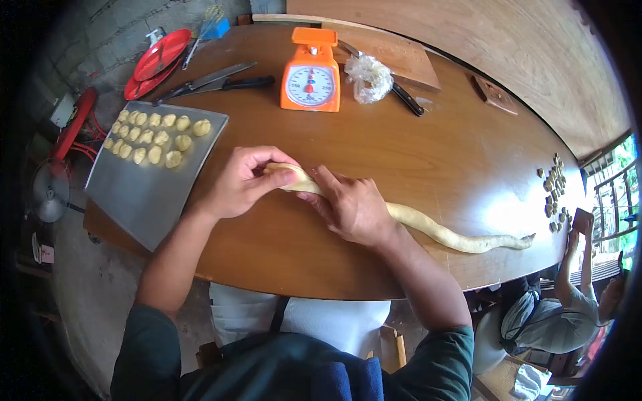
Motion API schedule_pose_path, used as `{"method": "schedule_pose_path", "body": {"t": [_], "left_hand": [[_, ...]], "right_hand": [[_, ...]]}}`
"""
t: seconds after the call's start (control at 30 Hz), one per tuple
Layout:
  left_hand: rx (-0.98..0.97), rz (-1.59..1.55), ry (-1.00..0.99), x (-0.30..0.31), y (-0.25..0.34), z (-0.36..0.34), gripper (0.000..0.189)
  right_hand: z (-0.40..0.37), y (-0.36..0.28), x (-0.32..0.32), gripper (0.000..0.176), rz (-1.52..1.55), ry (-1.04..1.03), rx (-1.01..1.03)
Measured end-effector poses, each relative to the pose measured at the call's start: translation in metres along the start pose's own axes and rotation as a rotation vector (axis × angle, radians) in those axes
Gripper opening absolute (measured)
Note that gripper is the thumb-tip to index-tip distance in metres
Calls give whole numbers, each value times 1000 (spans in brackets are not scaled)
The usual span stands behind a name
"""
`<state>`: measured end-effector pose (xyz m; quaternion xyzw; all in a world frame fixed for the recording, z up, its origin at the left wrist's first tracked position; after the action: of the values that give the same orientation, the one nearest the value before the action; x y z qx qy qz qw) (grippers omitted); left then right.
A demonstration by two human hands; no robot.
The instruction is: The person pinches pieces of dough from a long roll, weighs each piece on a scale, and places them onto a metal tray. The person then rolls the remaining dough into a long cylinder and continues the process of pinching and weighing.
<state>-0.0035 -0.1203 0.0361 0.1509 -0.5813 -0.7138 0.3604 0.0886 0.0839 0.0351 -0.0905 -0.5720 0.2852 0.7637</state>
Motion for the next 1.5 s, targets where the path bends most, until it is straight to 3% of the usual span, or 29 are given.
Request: {"method": "schedule_pose_path", "body": {"t": [0.23, 0.3, 0.37, 0.4, 0.53, 0.7, 0.87, 0.97, 1.17, 1.33, 1.43, 1.5], "left_hand": [[37, -121, -25, -5, -7, -1, 29], [43, 138, -95, -11, -4, -1, 31], [-229, 263, -42, -23, 14, 0, 37], [-314, 302, -25, -27, 13, -1, 50], [-509, 552, 56, -32, 7, 1, 58], [-481, 588, 121, -32, 12, -4, 45], [-461, 485, 138, -24, 12, -4, 37], [-384, 531, 199, -22, 15, -2, 36], [-267, 486, 253, -17, 10, 2, 38], [-12, 421, 201, -13, 8, 3, 36], [-145, 194, 315, -18, -4, 6, 33], [-139, 257, 286, -16, -3, 4, 32]], "right_hand": [[0, 4, 7, 32, 159, -141, -72], [-2, 7, 4, 34, 181, -190, -102], [-3, 7, 1, 40, 206, -123, -30], [-3, 7, 0, 40, 208, -122, -32], [-5, -1, -2, 47, 264, -135, -34], [-4, -7, -2, 46, 291, -112, -19], [-3, -11, 2, 32, 205, -150, -26], [-1, -15, 2, 30, 214, -65, 12], [1, -17, 2, 31, 116, -119, -57], [2, -16, 0, 30, 84, -70, -25], [2, -17, 1, 30, 64, -67, -12], [2, -18, 0, 30, 50, -94, -18]]}}
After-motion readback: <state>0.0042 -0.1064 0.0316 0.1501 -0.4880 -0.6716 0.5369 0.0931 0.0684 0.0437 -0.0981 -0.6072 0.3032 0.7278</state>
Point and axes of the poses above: each hand's wrist, its own z-axis towards the middle knuckle, its own x-axis out of the back of the hand, y = z × x, the point moved 3 cm from there along z, towards the middle knuckle, and after that the axes turned 7 degrees about -x, right-handed, at the moved point
